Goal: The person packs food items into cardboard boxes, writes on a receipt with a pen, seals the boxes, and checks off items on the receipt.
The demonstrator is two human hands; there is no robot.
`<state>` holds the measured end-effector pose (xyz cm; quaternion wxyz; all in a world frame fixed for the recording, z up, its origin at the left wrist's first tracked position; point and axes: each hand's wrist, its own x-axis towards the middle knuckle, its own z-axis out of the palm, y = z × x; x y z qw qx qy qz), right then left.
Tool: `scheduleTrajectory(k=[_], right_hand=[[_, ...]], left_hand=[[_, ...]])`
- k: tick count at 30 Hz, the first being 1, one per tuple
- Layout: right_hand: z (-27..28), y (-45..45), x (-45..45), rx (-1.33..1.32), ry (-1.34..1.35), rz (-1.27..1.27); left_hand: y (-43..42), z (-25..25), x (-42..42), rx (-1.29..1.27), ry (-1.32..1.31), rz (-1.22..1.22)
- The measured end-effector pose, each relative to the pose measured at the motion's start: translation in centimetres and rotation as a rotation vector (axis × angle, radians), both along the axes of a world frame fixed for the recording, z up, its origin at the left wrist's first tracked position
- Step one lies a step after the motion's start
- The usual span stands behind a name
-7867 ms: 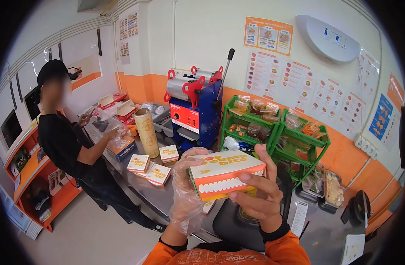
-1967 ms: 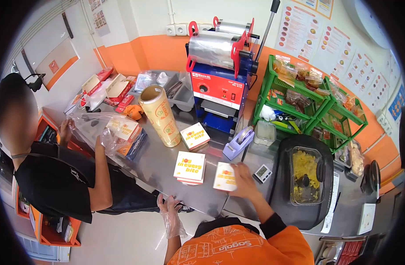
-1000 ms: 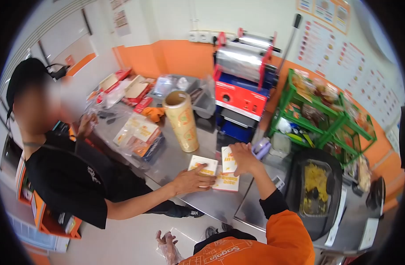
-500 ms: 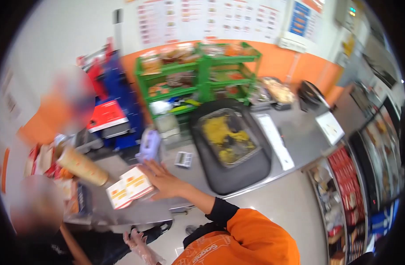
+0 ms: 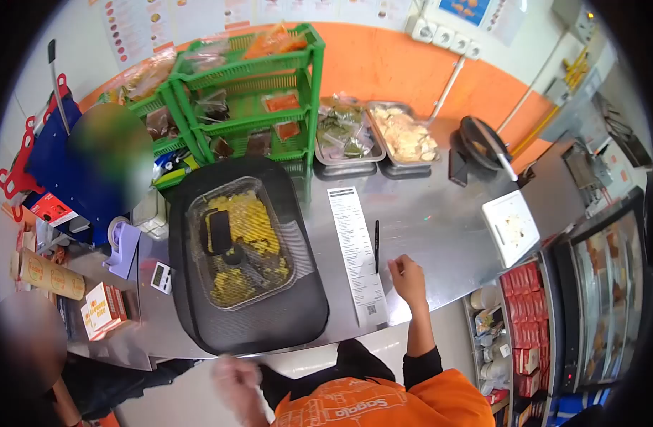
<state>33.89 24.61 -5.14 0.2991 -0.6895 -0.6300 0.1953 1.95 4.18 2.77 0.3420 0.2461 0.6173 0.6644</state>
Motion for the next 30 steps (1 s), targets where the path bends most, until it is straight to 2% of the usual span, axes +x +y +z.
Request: scheduleTrajectory(k=[1, 2, 3, 4, 5, 7, 10, 12, 15, 16, 17, 19, 20, 23, 25, 30], right_hand=[[-1.1, 0.7, 0.5, -0.073, -0.052, 0.002], [-0.5, 1.5, -0.3, -0.14, -0.108, 0.011], [0.0, 2.5, -0.9, -0.196, -0.166, 0.024], [0.1, 3.3, -0.9, -0.265, -0.203, 0.041], [-0.3, 4.0, -0.6, -0.275, -0.177, 0.073], [-1.7, 4.6, 0.3, -0.305, -0.123, 0.123], [-2.8, 5.1, 1.4, -0.303, 0.126, 0.126], [-1.6, 5.5, 1.3, -0.273, 0.263, 0.086], [-1.6, 6.6, -0.2, -0.297, 0.944, 0.049], [-1.2, 7.3, -1.8, -0.231, 1.047, 0.042], [-1.8, 7.9, -3.1, -0.154, 1.05, 0.041], [-4.2, 8.9, -5.1, 0.001, 1.053, 0.041], [-5.6, 9.1, -5.8, 0.093, 0.934, 0.028], [-6.8, 8.9, -5.9, 0.123, 0.91, 0.035], [-6.6, 9.0, -5.6, 0.086, 0.957, 0.022], [-6.3, 9.2, -6.6, 0.187, 0.938, 0.018]], left_hand=[[1.3, -0.3, 2.6, 0.039, 0.034, -0.198], [2.3, 0.4, 4.5, -0.168, -0.086, -0.436], [4.0, 1.7, 6.5, -0.238, 0.02, -0.592], [4.9, 0.2, 7.9, -0.226, -0.081, -0.663], [5.1, -0.8, 9.0, -0.295, -0.355, -0.576], [5.8, -1.8, 10.1, -0.397, -0.491, -0.549], [6.8, -2.6, 12.0, -0.59, -0.633, -0.554], [8.2, -3.2, 13.2, -0.534, -0.725, -0.62], [9.8, -5.6, 13.7, -0.338, -0.929, -0.705], [11.1, -5.8, 14.0, -0.246, -0.958, -0.713], [12.6, -6.1, 14.2, -0.151, -0.984, -0.724], [15.8, -6.5, 14.4, -0.185, -0.997, -0.728], [16.9, -6.8, 14.5, -0.202, -1.004, -0.732], [18.5, -10.2, 15.4, -0.17, -1.169, -0.613], [18.4, -11.8, 15.3, -0.083, -1.218, -0.672], [18.0, -12.7, 15.5, -0.03, -1.309, -0.652]])
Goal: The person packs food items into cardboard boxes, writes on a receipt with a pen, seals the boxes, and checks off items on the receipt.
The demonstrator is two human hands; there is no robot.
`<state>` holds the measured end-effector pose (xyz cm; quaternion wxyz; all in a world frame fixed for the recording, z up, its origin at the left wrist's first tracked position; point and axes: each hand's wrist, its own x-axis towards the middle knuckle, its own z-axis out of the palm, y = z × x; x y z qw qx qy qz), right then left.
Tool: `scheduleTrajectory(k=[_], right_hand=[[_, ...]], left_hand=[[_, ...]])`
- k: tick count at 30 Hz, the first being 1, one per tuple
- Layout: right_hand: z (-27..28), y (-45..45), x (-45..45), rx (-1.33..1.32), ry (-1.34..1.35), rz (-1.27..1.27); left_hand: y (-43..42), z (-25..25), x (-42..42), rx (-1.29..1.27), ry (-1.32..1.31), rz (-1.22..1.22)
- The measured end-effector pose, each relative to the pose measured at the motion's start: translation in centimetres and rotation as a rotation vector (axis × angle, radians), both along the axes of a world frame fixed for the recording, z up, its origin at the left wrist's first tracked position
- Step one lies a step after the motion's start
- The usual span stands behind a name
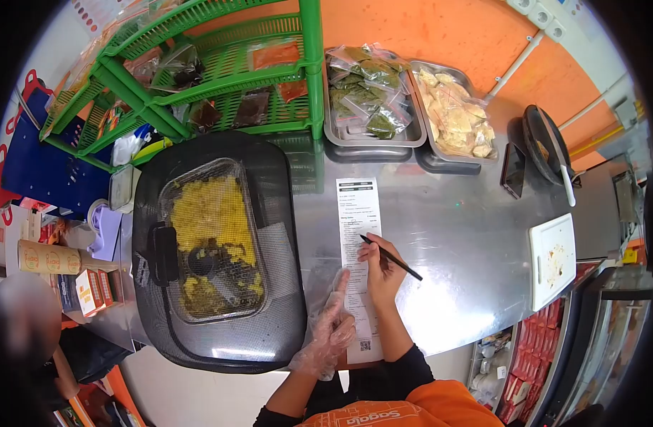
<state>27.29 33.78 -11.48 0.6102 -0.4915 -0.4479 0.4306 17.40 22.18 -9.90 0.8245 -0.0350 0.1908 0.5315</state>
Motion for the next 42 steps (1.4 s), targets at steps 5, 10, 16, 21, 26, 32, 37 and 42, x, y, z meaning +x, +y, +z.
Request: scheduleTrajectory(k=[5, 10, 16, 21, 26, 32, 37, 42], right_hand=[[0.9, 0.9, 1.0, -0.087, -0.125, 0.059], [0.8, 2.1, 1.2, -0.1, -0.011, 0.128], [0.5, 2.5, 1.9, -0.104, -0.078, 0.22], [1.5, 2.6, 2.9, -0.146, 0.247, 0.25], [1.5, 2.3, 2.5, -0.151, 0.074, 0.222], [1.1, 2.0, 2.1, -0.117, -0.307, 0.27], [0.5, 2.0, 2.2, -0.096, -0.282, 0.287], [0.7, 2.0, 2.1, -0.094, -0.305, 0.279]], left_hand=[[0.1, 0.5, -0.1, -0.024, -0.039, 0.0], [0.2, 0.3, -0.3, -0.044, -0.054, -0.03], [0.3, 0.6, -0.4, -0.073, -0.035, -0.043], [0.5, 0.6, -0.3, -0.056, -0.033, -0.023], [0.4, 0.5, -0.2, -0.046, -0.048, -0.008], [0.4, 0.2, -0.2, -0.027, -0.032, -0.014], [0.4, 0.3, -0.2, -0.025, -0.043, -0.01], [0.3, 0.2, -0.3, -0.001, -0.047, -0.006]])
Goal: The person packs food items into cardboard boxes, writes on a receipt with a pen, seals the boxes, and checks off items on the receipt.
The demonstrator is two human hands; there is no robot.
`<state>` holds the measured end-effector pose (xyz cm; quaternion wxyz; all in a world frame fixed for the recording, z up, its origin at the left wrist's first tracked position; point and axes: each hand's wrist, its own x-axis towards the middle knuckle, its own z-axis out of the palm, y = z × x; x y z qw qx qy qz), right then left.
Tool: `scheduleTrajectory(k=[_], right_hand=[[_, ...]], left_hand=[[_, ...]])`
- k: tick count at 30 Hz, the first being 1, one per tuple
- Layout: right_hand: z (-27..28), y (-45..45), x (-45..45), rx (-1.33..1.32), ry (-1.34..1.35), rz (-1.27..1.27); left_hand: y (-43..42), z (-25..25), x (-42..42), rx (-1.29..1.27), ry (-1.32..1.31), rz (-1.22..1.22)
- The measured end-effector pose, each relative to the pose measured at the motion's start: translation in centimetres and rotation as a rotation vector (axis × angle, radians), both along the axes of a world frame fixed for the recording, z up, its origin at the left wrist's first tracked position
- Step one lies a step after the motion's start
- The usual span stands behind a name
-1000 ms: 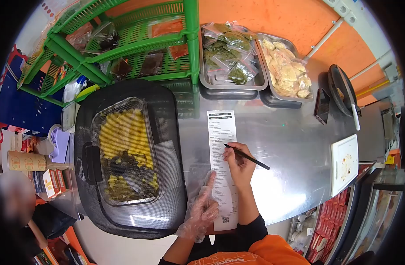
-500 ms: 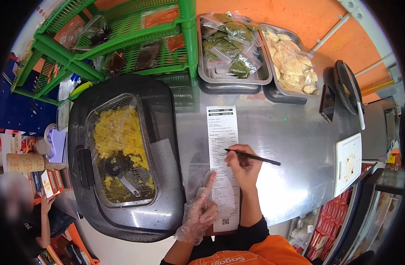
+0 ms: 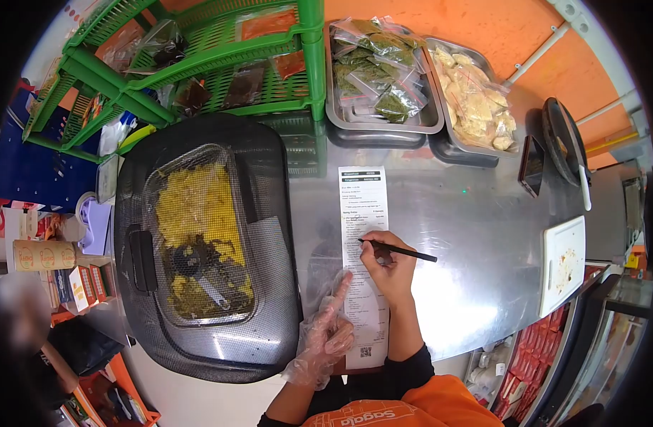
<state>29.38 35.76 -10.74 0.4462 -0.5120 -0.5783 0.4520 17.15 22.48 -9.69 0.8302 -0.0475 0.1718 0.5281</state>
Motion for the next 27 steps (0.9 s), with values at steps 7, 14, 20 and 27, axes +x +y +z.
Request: scheduleTrajectory(k=[7, 14, 20, 27], right_hand=[[-0.8, 0.2, -0.3, 0.008, 0.022, -0.06], [0.5, -2.8, 1.7, -0.127, 0.218, 0.045], [-0.6, -3.0, 1.4, 0.005, 0.018, 0.071], [-0.7, -2.8, 1.5, -0.006, 0.033, 0.089]], left_hand=[[-0.5, 0.3, 0.0, -0.006, 0.083, -0.011], [-0.5, 0.2, 0.2, 0.005, 0.051, 0.023], [-0.9, 0.5, 0.3, 0.013, 0.102, 0.039], [-1.9, 1.1, 0.6, 0.036, 0.274, -0.018]])
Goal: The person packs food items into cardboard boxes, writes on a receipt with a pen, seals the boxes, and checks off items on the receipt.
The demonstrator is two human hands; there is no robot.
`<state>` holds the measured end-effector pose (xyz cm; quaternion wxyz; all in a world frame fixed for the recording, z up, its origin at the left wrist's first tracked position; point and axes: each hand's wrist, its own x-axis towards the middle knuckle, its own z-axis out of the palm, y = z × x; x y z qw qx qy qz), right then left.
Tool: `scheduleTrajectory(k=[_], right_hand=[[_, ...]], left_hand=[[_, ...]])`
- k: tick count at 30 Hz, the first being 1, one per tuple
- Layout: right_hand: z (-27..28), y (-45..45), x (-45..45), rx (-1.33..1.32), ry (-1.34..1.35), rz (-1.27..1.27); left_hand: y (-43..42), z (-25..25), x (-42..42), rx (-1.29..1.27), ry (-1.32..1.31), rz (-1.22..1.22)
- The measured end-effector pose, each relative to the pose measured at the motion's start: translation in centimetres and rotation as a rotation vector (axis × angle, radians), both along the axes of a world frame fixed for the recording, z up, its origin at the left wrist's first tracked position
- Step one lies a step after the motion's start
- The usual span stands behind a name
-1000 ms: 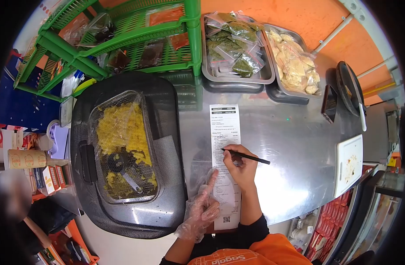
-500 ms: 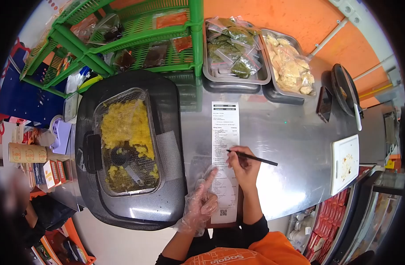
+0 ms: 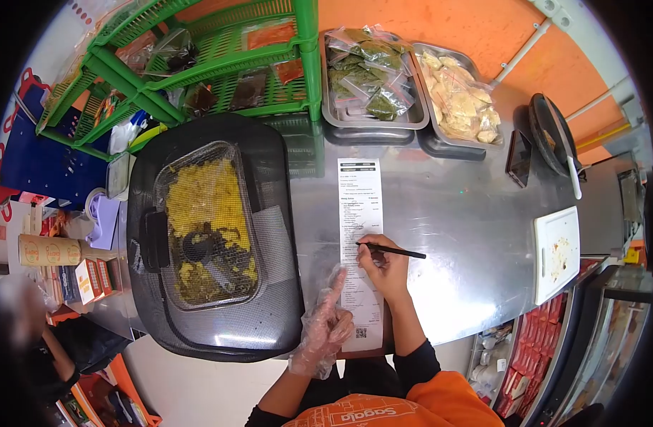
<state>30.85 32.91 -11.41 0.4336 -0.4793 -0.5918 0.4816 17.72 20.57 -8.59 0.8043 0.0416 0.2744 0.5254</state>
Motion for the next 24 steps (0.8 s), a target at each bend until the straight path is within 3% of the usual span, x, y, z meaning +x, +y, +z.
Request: scheduleTrajectory(k=[7, 11, 24], right_hand=[[0.9, 0.1, 0.0, -0.062, 0.065, 0.01], [1.0, -1.6, 1.1, -0.12, 0.271, -0.078], [0.3, -3.1, 0.7, -0.039, 0.095, -0.199]], left_hand=[[-0.1, -0.5, 0.2, -0.006, 0.003, -0.008], [-0.2, -1.0, 0.2, 0.009, -0.008, -0.013], [-4.8, 2.3, -0.7, 0.021, 0.262, -0.293]])
